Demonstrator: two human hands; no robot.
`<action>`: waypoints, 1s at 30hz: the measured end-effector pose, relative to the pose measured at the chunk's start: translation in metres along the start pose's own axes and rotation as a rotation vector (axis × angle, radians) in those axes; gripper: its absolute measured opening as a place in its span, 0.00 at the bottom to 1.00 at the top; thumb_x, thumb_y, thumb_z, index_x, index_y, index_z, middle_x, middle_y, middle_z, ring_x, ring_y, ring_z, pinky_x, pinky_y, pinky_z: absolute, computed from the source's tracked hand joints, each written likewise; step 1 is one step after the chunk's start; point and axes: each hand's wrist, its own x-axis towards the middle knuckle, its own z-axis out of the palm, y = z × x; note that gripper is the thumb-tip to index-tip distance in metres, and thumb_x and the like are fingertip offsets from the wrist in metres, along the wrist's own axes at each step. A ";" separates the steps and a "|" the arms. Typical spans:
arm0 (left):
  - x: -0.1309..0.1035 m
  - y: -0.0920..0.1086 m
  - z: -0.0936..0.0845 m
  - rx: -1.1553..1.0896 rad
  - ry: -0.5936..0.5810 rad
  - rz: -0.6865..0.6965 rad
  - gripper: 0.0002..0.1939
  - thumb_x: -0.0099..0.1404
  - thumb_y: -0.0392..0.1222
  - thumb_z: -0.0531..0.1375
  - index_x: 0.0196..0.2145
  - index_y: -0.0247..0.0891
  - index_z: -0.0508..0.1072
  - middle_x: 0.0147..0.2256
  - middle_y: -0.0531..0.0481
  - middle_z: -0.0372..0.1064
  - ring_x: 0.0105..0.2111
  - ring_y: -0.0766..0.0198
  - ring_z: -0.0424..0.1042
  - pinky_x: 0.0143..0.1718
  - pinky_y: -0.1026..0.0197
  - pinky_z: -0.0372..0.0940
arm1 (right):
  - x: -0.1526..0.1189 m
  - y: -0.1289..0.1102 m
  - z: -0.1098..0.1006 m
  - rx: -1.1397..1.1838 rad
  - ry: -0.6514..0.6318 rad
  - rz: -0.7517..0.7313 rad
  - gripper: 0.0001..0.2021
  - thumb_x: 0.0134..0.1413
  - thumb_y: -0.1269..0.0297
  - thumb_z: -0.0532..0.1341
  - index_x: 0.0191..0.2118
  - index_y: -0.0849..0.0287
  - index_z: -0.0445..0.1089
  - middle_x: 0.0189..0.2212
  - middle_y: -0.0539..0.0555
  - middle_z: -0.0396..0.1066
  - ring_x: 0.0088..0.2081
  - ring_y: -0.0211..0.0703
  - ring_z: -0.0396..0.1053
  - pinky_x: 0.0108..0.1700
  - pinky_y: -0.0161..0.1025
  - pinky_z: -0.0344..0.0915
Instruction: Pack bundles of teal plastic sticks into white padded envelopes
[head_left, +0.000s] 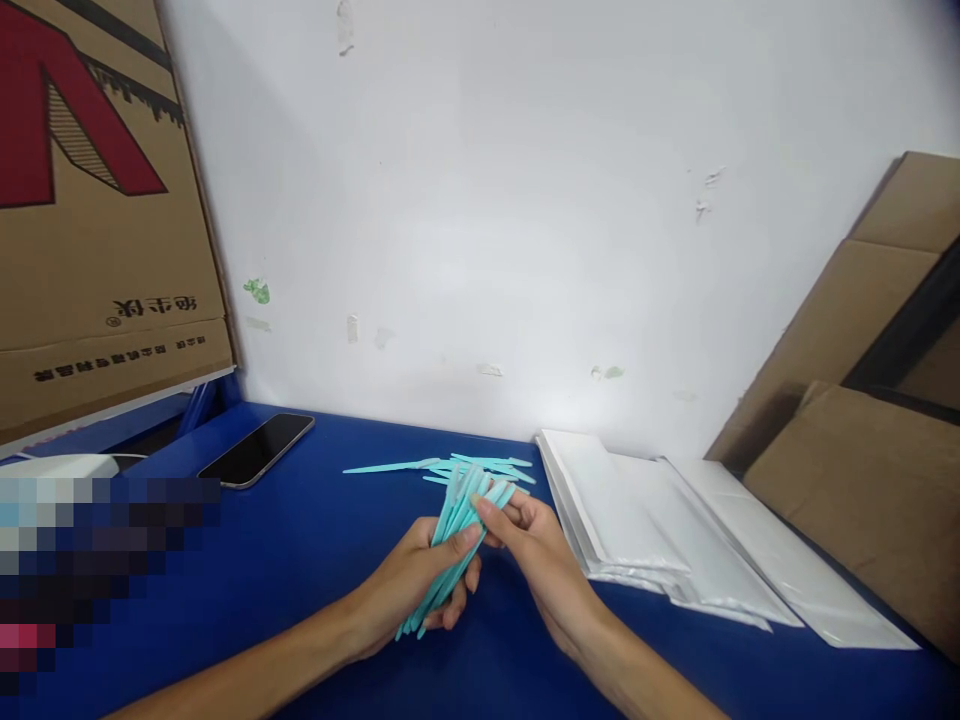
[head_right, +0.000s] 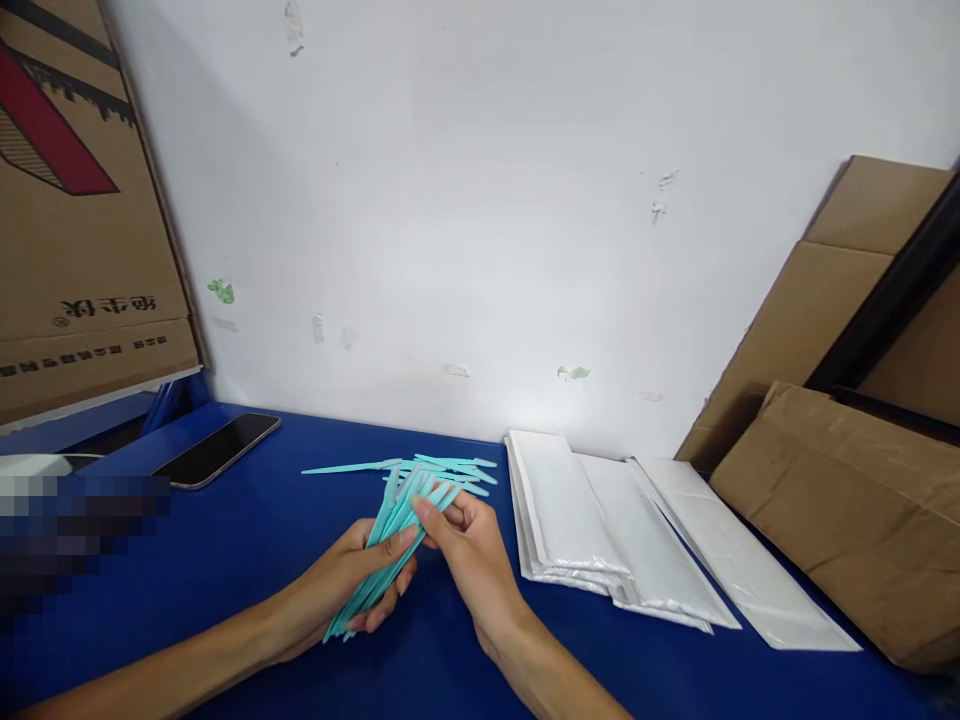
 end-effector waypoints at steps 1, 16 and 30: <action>0.001 -0.001 0.000 0.011 0.005 0.002 0.29 0.64 0.66 0.55 0.24 0.35 0.69 0.12 0.54 0.61 0.11 0.73 0.55 0.12 0.70 0.46 | 0.000 0.000 0.000 0.000 -0.004 -0.003 0.16 0.56 0.52 0.66 0.42 0.60 0.75 0.30 0.51 0.73 0.33 0.38 0.67 0.43 0.37 0.63; 0.000 0.006 -0.001 -0.011 0.064 -0.003 0.29 0.65 0.64 0.55 0.25 0.33 0.73 0.11 0.51 0.64 0.08 0.74 0.49 0.13 0.69 0.44 | 0.000 -0.005 -0.001 -0.042 0.000 -0.021 0.17 0.61 0.54 0.61 0.51 0.56 0.72 0.37 0.53 0.74 0.39 0.44 0.69 0.50 0.43 0.64; -0.001 0.002 -0.008 -0.037 0.020 -0.036 0.27 0.67 0.63 0.53 0.26 0.35 0.69 0.15 0.58 0.55 0.13 0.74 0.45 0.16 0.66 0.42 | -0.004 -0.006 0.004 -0.021 0.038 -0.024 0.20 0.57 0.53 0.64 0.52 0.56 0.71 0.42 0.55 0.75 0.45 0.48 0.70 0.55 0.46 0.62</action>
